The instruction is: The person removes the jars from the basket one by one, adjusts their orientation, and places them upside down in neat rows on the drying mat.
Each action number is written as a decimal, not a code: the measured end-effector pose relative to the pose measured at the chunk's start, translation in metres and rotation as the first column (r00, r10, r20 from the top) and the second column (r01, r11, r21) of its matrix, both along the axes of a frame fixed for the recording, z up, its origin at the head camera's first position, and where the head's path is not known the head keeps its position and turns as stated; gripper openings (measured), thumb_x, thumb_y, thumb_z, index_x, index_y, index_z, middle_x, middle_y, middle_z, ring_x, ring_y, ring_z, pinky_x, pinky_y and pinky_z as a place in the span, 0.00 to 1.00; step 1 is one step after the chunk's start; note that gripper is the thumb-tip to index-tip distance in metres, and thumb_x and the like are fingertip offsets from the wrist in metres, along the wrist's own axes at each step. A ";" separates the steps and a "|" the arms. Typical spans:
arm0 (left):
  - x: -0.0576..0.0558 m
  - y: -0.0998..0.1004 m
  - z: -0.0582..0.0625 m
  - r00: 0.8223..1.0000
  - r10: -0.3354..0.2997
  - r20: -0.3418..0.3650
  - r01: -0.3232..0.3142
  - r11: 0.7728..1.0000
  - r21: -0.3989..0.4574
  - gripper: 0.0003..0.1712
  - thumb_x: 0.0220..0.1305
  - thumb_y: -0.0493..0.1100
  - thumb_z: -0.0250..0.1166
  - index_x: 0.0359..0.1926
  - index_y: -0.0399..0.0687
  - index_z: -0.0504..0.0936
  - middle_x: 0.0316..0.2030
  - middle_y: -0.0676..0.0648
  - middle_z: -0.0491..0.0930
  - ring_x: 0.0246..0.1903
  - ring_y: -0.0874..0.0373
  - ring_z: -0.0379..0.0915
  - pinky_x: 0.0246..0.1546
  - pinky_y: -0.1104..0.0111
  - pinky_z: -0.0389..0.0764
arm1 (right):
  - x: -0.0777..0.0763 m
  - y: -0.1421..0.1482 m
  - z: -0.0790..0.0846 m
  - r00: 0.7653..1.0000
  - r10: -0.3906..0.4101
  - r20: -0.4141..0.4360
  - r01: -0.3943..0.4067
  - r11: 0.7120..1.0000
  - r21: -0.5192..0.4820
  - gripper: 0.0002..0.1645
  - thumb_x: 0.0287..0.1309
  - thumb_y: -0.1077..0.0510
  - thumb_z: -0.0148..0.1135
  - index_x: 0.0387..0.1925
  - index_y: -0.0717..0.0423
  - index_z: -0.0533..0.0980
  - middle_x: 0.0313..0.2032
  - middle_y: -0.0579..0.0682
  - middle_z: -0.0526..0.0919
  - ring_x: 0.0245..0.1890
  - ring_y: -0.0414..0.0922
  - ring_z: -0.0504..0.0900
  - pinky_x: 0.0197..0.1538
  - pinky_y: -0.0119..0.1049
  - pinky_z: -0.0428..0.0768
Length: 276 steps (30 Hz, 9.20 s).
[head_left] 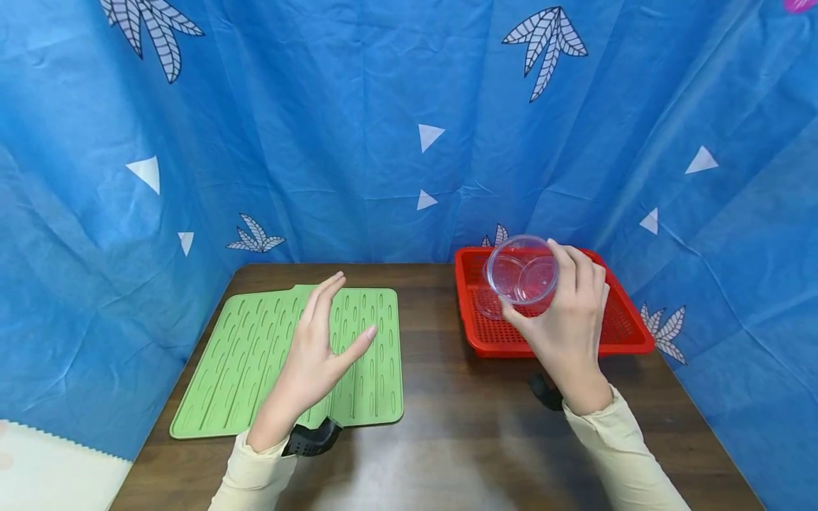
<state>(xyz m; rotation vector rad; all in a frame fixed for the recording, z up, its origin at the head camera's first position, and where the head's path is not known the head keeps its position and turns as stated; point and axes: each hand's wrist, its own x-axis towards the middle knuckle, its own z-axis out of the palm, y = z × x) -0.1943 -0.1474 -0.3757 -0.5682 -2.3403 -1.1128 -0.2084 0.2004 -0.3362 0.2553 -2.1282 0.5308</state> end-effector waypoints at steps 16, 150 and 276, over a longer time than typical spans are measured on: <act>-0.004 0.035 0.043 0.985 -0.160 -0.058 0.161 0.987 0.009 0.51 0.56 0.64 0.71 0.76 0.63 0.57 0.72 0.62 0.58 0.68 0.63 0.58 0.66 0.56 0.67 | 0.015 -0.063 0.019 0.982 0.137 -0.131 -0.106 0.970 0.219 0.61 0.28 0.50 0.85 0.69 0.53 0.68 0.61 0.62 0.72 0.57 0.60 0.68 0.51 0.61 0.62; 0.009 -0.052 -0.043 0.991 0.056 0.124 -0.041 0.993 -0.114 0.50 0.63 0.58 0.69 0.78 0.57 0.52 0.74 0.48 0.57 0.72 0.48 0.52 0.66 0.42 0.61 | -0.049 -0.140 0.033 0.550 0.764 0.337 -0.638 0.645 -0.420 0.48 0.45 0.42 0.80 0.68 0.31 0.69 0.58 0.34 0.75 0.53 0.38 0.77 0.50 0.43 0.82; 0.118 -0.124 -0.149 0.765 0.518 0.383 -0.342 0.830 -0.440 0.48 0.73 0.64 0.53 0.74 0.29 0.54 0.74 0.25 0.40 0.73 0.28 0.32 0.68 0.36 0.27 | -0.119 -0.324 -0.006 0.640 0.341 0.689 -0.607 0.774 0.180 0.73 0.36 0.19 0.69 0.77 0.50 0.55 0.72 0.48 0.61 0.72 0.44 0.60 0.61 0.38 0.75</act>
